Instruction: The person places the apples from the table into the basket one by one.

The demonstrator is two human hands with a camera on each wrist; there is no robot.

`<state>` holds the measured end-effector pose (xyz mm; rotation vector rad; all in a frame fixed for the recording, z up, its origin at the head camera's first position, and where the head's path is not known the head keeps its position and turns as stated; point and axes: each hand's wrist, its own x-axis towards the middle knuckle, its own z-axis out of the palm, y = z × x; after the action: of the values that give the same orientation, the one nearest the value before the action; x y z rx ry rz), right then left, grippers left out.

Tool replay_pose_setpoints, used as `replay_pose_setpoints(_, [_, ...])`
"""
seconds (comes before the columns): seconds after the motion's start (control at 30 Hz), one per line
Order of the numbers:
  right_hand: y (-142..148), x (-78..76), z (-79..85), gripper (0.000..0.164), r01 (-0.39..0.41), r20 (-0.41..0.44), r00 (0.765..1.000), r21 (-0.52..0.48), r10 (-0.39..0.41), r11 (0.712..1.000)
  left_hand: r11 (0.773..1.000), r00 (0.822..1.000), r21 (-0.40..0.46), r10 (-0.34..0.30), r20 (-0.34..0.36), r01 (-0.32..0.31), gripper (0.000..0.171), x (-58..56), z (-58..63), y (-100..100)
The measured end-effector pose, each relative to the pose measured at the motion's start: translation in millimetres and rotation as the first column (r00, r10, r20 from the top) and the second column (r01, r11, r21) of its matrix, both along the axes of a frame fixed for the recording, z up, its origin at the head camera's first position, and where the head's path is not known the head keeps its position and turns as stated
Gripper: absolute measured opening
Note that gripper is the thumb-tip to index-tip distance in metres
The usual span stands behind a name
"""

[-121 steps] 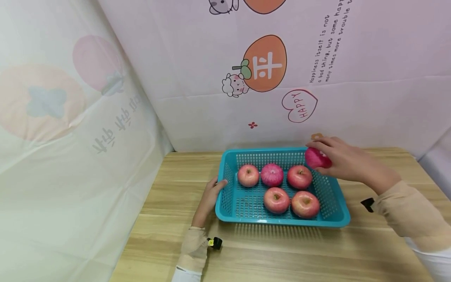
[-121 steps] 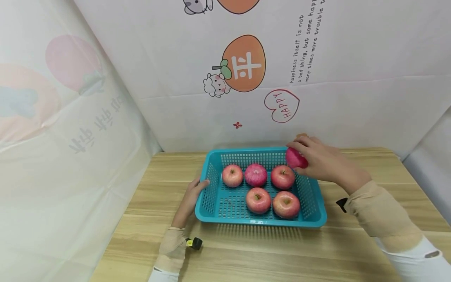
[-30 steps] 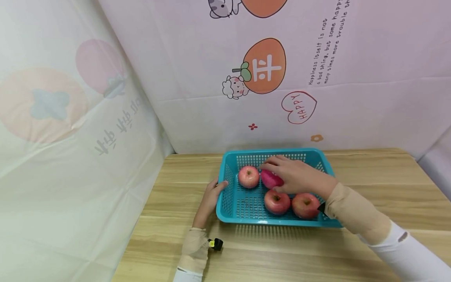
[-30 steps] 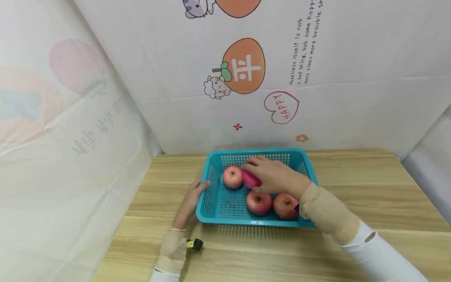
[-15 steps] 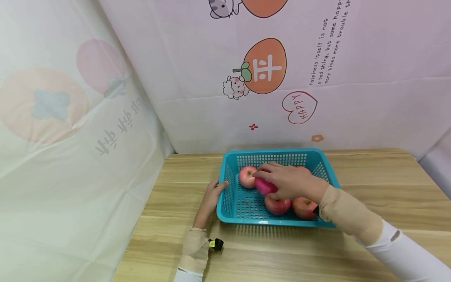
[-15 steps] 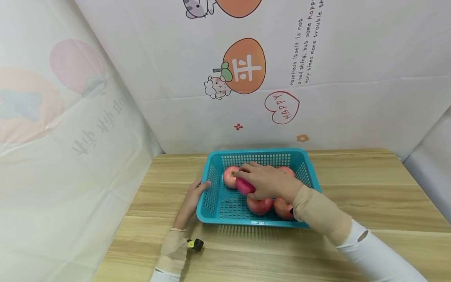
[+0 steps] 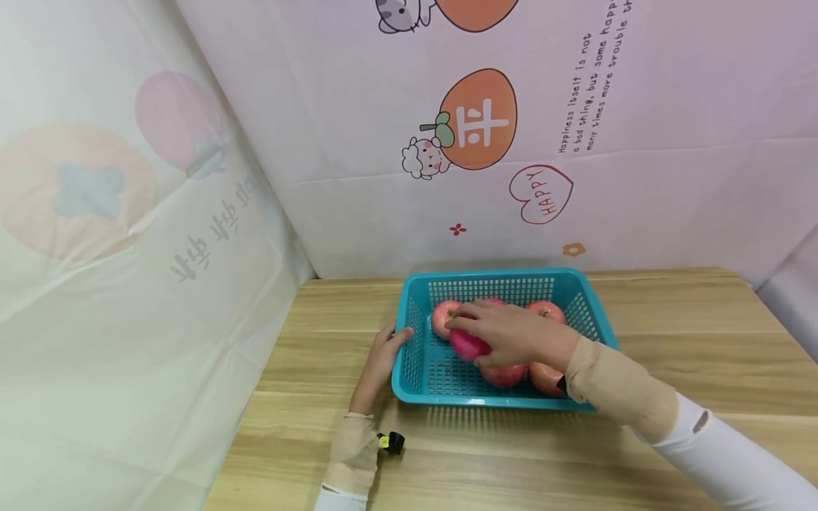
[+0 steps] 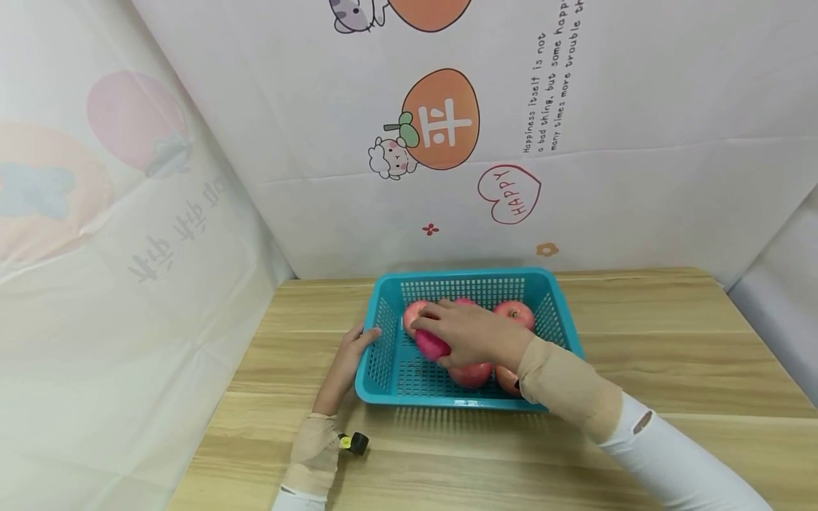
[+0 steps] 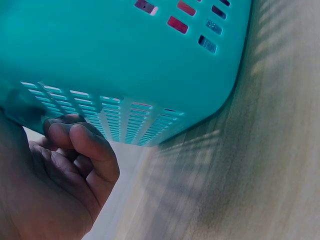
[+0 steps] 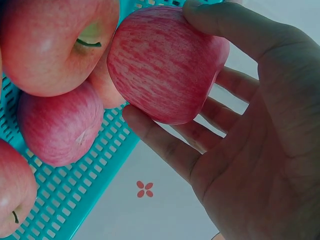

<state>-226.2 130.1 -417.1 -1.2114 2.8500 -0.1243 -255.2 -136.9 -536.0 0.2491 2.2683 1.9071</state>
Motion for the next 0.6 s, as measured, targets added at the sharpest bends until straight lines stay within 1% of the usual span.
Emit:
replay_pose_setpoints(0.2, [-6.5,0.9,-1.7,0.072,-0.042,0.001,0.999,0.030,0.042,0.999,1.000,1.000,0.002,-0.005,0.006,0.005,0.049,-0.5,-1.5,-0.5])
replay_pose_setpoints(0.33, [-10.3,1.0,-5.3,0.074,-0.044,0.028,0.999,0.051,0.042,0.998,1.000,1.000,-0.001,-0.003,0.005,0.003,0.048,0.0,-1.7,-0.4])
replay_pose_setpoints(0.37, [-11.4,0.7,-6.5,0.073,-0.050,0.031,0.998,0.056,0.048,0.997,1.000,1.000,0.001,-0.013,0.012,0.013,0.049,0.9,1.5,-0.8])
replay_pose_setpoints(0.53, [-16.4,0.1,-7.9,0.071,-0.062,0.058,0.997,0.063,0.059,0.996,0.999,0.998,0.019,-0.037,0.041,0.036,0.050,-1.2,3.8,-2.0])
replay_pose_setpoints(0.57, [-17.1,0.0,-8.0,0.071,-0.061,0.062,0.996,0.065,0.057,0.996,0.999,0.998,0.022,-0.039,0.045,0.038,0.050,-1.4,3.9,-2.1])
replay_pose_setpoints(0.6, [-17.8,0.2,-7.7,0.072,-0.057,0.067,0.996,0.064,0.053,0.996,0.999,0.999,0.022,-0.029,0.040,0.028,0.049,-2.5,1.0,-1.8])
